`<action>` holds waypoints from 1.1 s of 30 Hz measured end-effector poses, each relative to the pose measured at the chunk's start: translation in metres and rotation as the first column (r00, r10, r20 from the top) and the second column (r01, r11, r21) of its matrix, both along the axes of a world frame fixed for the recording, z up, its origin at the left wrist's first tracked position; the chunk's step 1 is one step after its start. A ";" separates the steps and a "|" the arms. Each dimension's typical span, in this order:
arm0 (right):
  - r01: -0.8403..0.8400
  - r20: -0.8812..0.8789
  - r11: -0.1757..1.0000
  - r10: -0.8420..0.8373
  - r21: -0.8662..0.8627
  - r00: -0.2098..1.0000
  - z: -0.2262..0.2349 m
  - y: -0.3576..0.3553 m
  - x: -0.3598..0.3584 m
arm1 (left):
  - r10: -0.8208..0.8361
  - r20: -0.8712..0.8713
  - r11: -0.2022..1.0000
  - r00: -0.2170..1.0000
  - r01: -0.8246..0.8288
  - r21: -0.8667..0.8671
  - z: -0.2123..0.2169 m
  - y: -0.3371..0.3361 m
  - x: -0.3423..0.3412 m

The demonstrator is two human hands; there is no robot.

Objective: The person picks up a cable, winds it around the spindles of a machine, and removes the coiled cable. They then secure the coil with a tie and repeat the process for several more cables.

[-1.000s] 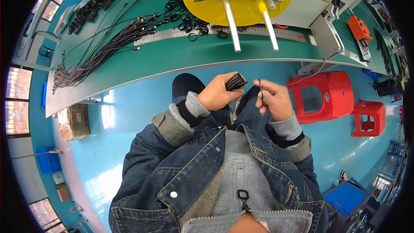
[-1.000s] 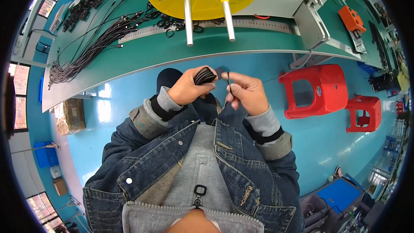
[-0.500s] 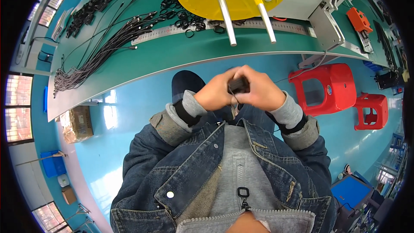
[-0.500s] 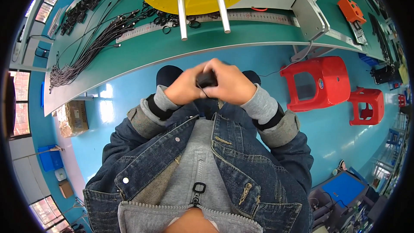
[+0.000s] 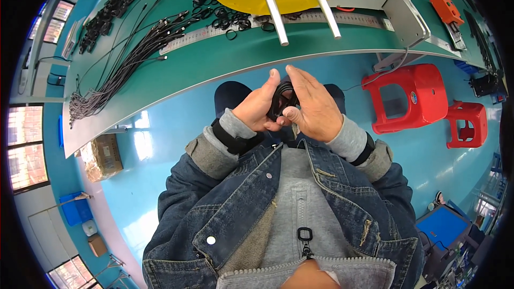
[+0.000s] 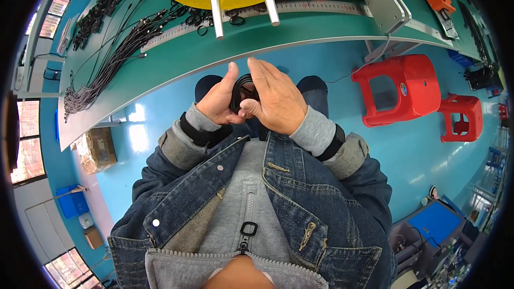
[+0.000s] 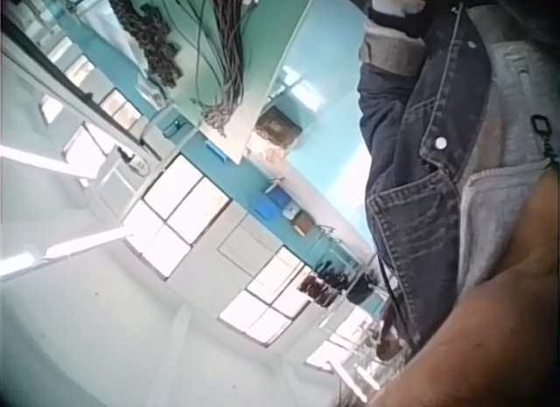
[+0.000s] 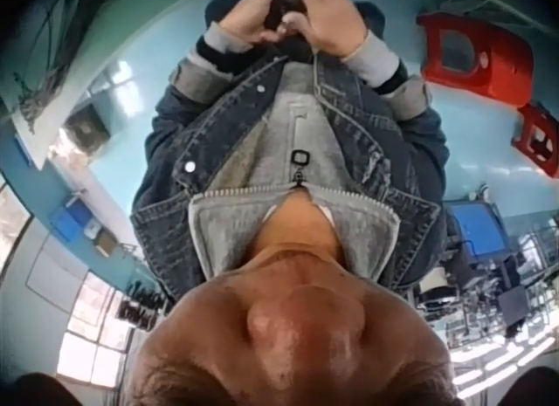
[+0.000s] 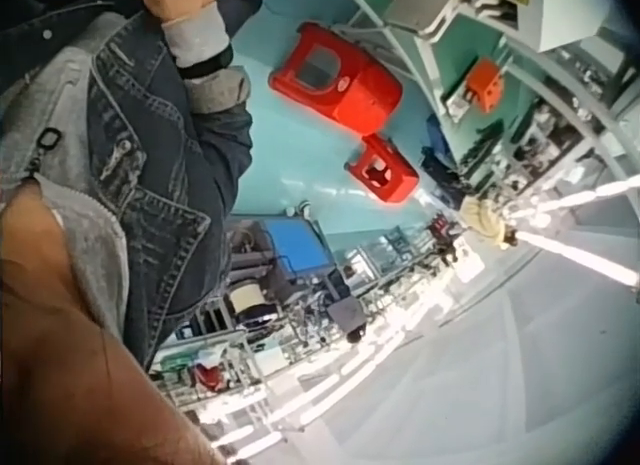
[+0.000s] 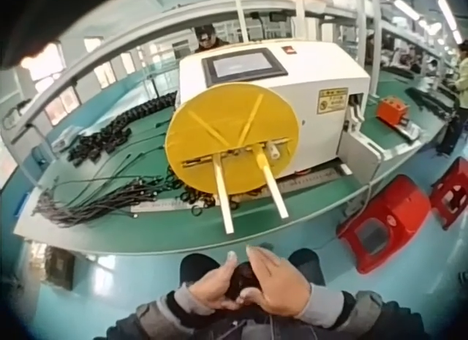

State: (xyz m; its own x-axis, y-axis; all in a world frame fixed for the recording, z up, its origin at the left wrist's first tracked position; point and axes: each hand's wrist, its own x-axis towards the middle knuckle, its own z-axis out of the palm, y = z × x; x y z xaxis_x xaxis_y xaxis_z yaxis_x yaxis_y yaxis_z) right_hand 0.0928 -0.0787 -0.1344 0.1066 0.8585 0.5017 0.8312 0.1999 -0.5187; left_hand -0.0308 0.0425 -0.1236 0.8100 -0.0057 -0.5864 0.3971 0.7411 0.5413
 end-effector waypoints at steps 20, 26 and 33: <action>-0.233 -0.355 0.906 0.100 -0.354 0.930 0.002 0.002 0.019 | -0.206 0.343 0.977 0.917 0.172 0.126 -0.007 -0.004 -0.010; -0.206 -0.366 0.916 0.071 -0.345 0.928 -0.002 0.000 0.017 | -0.158 0.372 0.973 0.915 0.209 -0.102 -0.020 0.004 -0.012; -0.122 -0.433 0.938 -0.033 -0.325 0.901 -0.004 0.009 0.012 | -0.393 0.217 0.694 0.894 0.133 0.707 0.006 -0.012 0.004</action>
